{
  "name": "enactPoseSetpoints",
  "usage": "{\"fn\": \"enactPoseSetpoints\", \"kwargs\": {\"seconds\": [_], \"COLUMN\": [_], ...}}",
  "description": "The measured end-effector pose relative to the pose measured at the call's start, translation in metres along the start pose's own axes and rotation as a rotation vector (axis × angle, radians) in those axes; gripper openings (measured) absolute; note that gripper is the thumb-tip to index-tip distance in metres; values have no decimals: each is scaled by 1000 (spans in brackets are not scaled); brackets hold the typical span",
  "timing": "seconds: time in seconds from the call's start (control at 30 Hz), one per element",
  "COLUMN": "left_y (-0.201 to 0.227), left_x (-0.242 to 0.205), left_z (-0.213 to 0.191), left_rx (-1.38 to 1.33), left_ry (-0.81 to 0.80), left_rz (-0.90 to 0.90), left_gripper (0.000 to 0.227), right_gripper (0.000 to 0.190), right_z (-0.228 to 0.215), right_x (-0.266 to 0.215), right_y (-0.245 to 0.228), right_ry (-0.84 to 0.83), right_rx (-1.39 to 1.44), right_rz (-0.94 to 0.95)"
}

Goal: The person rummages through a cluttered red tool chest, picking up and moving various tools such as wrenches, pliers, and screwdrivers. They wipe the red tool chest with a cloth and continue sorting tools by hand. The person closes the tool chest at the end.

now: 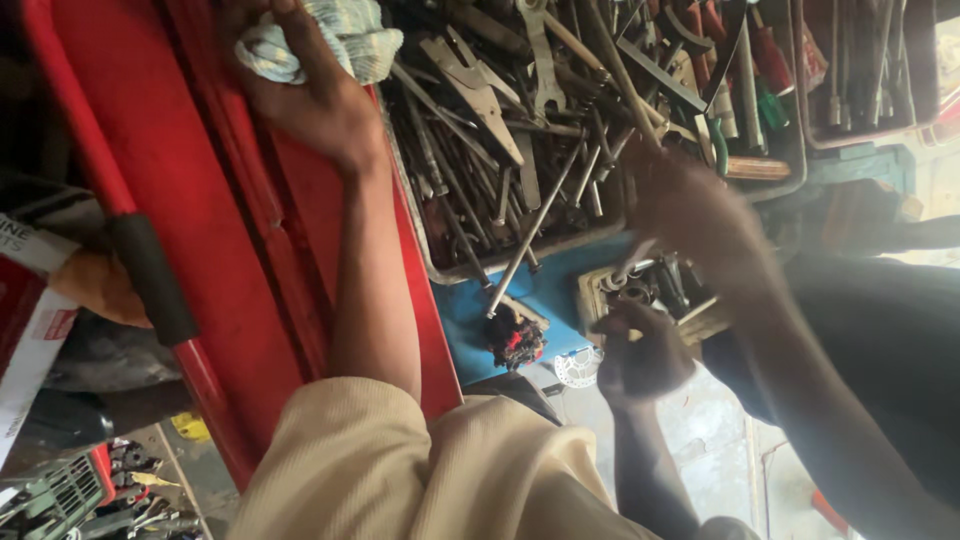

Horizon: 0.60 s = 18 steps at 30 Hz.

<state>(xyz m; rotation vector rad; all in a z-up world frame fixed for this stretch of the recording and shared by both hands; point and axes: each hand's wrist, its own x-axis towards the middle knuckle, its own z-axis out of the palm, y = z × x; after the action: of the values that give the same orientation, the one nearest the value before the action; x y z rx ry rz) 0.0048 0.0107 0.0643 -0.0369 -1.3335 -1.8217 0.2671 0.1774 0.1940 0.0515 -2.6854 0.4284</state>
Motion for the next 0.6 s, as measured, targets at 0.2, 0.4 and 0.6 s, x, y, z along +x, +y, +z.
{"fn": "enactPoseSetpoints", "kwargs": {"seconds": [0.2, 0.4, 0.6], "left_y": [1, 3, 1], "left_x": [0, -3, 3], "left_z": [-2, -5, -4], "left_rx": [19, 63, -55], "left_ry": [-27, -29, 1], "left_rz": [-56, -52, -160], "left_gripper": [15, 15, 17], "right_gripper": [13, 8, 13], "right_z": [39, 63, 110], "right_x": [-54, 3, 70], "right_y": [29, 114, 205], "right_ry": [89, 40, 56], "right_rx": [129, 89, 61], "right_rz": [214, 349, 201]}}
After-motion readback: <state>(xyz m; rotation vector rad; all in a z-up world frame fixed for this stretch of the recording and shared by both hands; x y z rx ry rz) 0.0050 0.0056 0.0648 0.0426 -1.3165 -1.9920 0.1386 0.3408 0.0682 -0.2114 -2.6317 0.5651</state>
